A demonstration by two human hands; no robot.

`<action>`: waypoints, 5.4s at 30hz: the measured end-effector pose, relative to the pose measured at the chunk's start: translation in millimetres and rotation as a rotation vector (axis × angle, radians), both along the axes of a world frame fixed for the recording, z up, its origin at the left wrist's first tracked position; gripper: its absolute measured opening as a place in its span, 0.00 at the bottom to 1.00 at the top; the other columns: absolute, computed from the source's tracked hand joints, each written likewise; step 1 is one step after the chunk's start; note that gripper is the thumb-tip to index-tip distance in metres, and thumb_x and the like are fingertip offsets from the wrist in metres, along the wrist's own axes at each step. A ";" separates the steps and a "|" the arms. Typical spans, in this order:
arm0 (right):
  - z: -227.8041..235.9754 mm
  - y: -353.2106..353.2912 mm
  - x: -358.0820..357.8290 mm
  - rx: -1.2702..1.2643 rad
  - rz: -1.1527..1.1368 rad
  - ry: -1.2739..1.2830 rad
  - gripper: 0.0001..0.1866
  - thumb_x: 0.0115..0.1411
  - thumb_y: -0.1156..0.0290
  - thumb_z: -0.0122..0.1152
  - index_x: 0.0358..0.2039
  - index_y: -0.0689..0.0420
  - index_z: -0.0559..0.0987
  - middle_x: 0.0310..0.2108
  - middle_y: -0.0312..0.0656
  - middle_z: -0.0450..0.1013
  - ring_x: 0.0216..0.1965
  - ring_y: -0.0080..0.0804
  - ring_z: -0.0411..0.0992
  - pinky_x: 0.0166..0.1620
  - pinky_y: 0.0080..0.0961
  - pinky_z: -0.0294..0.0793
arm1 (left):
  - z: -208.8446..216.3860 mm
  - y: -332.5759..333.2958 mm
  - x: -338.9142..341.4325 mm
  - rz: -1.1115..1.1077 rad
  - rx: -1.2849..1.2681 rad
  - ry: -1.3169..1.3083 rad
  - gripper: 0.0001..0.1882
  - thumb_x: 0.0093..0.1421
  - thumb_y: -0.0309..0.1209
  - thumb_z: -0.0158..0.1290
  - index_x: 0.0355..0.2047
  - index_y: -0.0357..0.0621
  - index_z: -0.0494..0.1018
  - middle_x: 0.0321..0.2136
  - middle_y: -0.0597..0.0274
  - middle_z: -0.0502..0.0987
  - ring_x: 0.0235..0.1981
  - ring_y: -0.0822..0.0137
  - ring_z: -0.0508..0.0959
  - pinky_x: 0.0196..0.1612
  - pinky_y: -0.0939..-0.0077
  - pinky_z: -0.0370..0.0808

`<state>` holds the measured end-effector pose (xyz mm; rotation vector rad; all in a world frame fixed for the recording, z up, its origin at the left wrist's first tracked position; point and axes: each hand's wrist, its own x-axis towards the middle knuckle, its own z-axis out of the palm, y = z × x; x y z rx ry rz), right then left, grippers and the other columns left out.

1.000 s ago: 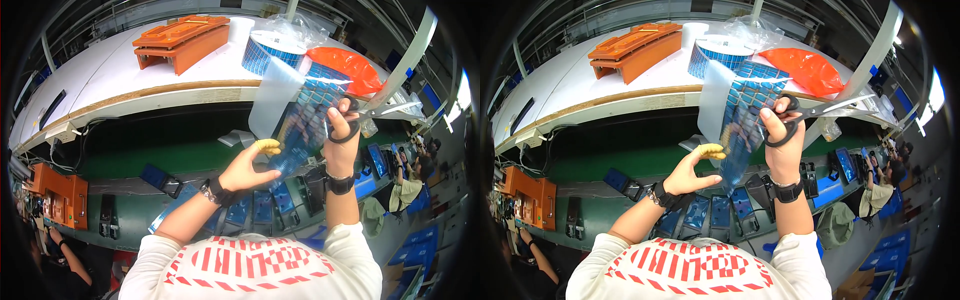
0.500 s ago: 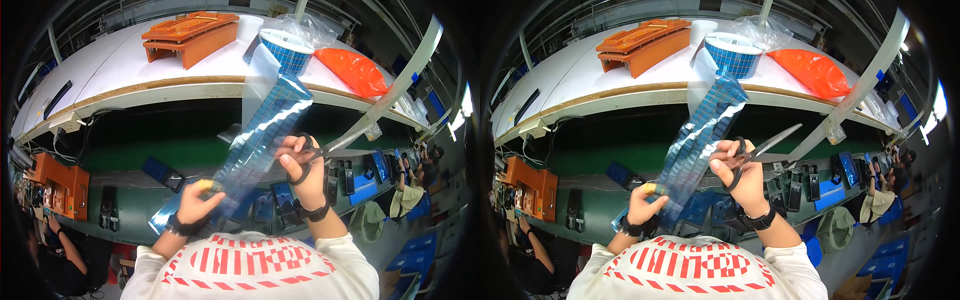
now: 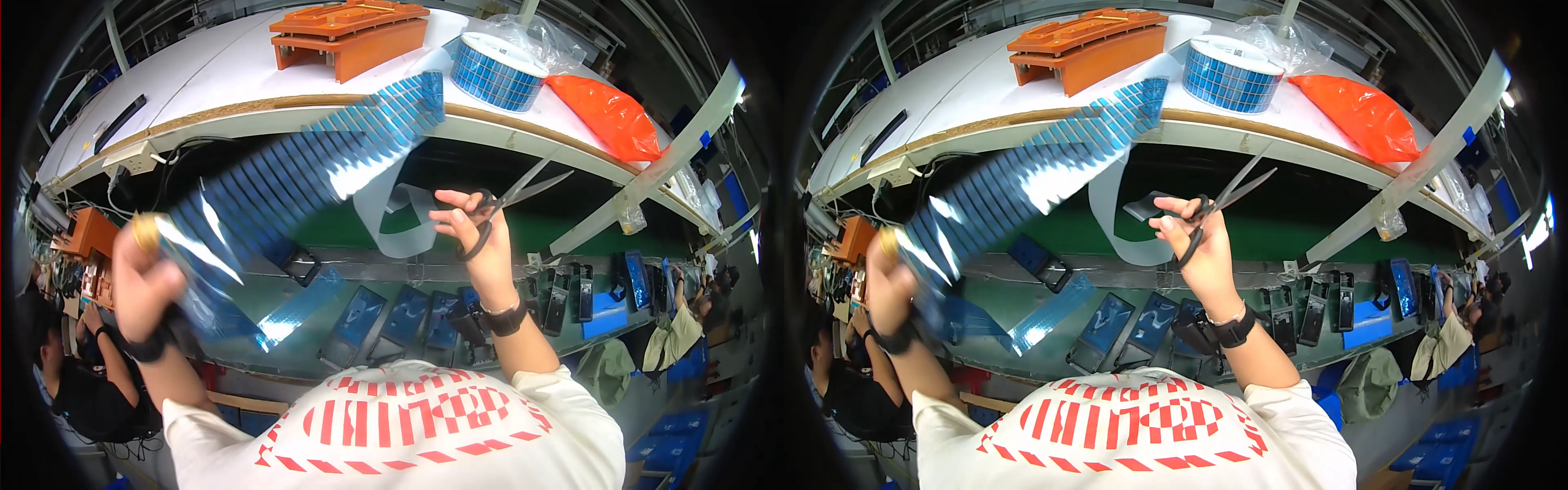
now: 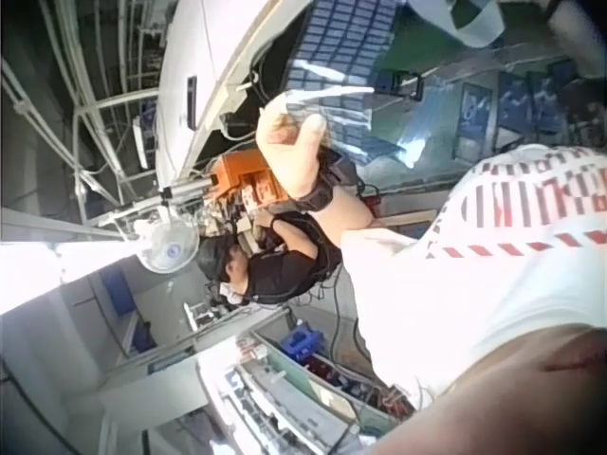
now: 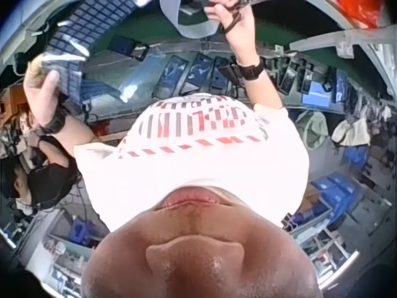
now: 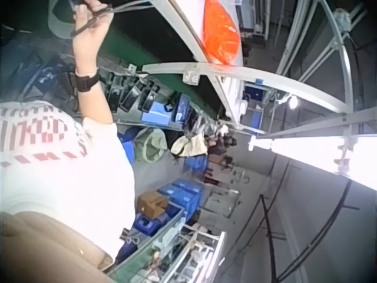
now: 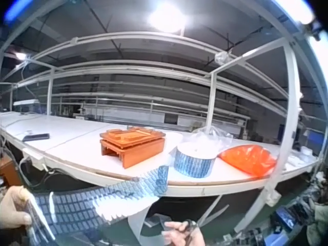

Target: Manually assembling electronic components into a plastic casing using tweezers and scissors.

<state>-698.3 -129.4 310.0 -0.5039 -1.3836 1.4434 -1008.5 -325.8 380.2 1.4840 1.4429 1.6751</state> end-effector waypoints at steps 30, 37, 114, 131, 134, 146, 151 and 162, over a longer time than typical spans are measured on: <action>-107.6 -9.3 -10.1 -0.742 0.577 0.171 0.32 0.57 0.42 0.37 0.45 0.59 0.65 0.39 0.40 0.70 0.41 0.32 0.69 0.46 0.31 0.66 | -177.5 41.6 141.6 -0.130 -0.096 -0.564 0.21 0.57 0.25 0.44 0.51 0.39 0.57 0.44 0.56 0.69 0.41 0.69 0.72 0.43 0.76 0.67; -108.3 -31.1 -38.4 -0.765 0.715 0.184 0.36 0.56 0.40 0.36 0.50 0.61 0.62 0.45 0.45 0.67 0.46 0.37 0.67 0.49 0.35 0.64 | -218.4 67.3 94.5 -0.129 -0.015 0.001 0.45 0.39 0.29 0.62 0.56 0.40 0.49 0.55 0.55 0.55 0.57 0.63 0.55 0.58 0.72 0.49; -51.5 -185.6 15.1 -0.095 1.240 -0.736 0.19 0.45 0.56 0.64 0.19 0.58 0.68 0.14 0.31 0.62 0.18 0.18 0.59 0.23 0.17 0.58 | -115.1 -150.2 145.1 0.079 -0.290 -0.239 0.09 0.46 0.28 0.58 0.26 0.34 0.74 0.23 0.62 0.77 0.23 0.79 0.75 0.26 0.90 0.71; -52.5 -173.0 5.4 -0.246 1.263 -0.770 0.21 0.42 0.55 0.67 0.20 0.59 0.69 0.15 0.29 0.63 0.19 0.16 0.59 0.24 0.15 0.57 | -115.1 -145.6 143.1 0.114 -0.269 -0.160 0.08 0.45 0.26 0.58 0.25 0.34 0.74 0.21 0.64 0.76 0.21 0.82 0.72 0.24 0.91 0.68; -54.5 -169.4 5.4 -0.273 1.299 -0.760 0.22 0.42 0.55 0.67 0.21 0.59 0.69 0.15 0.29 0.63 0.20 0.16 0.59 0.25 0.15 0.57 | -114.7 -143.6 142.9 0.119 -0.284 -0.170 0.09 0.44 0.27 0.59 0.25 0.34 0.74 0.20 0.65 0.76 0.20 0.83 0.72 0.24 0.91 0.68; -53.4 -164.8 -11.4 -0.257 1.302 -0.757 0.21 0.40 0.55 0.68 0.19 0.59 0.71 0.15 0.29 0.64 0.19 0.16 0.60 0.25 0.14 0.58 | -114.9 -142.6 136.6 0.068 -0.308 -0.159 0.10 0.46 0.26 0.57 0.29 0.34 0.75 0.24 0.62 0.77 0.24 0.80 0.74 0.28 0.87 0.70; -54.3 -167.2 -20.7 -0.121 1.260 -0.668 0.21 0.40 0.57 0.69 0.20 0.60 0.71 0.15 0.29 0.64 0.18 0.15 0.60 0.24 0.14 0.57 | -117.1 -140.3 134.4 0.060 -0.328 -0.204 0.09 0.45 0.26 0.57 0.28 0.34 0.75 0.23 0.63 0.77 0.24 0.80 0.73 0.28 0.87 0.70; -52.8 -164.0 -40.8 -0.132 1.285 -0.675 0.20 0.41 0.57 0.68 0.20 0.59 0.70 0.16 0.30 0.64 0.20 0.16 0.60 0.26 0.16 0.58 | -119.8 -136.8 130.8 0.043 -0.320 -0.221 0.08 0.45 0.25 0.57 0.27 0.35 0.74 0.22 0.64 0.76 0.23 0.82 0.72 0.27 0.89 0.69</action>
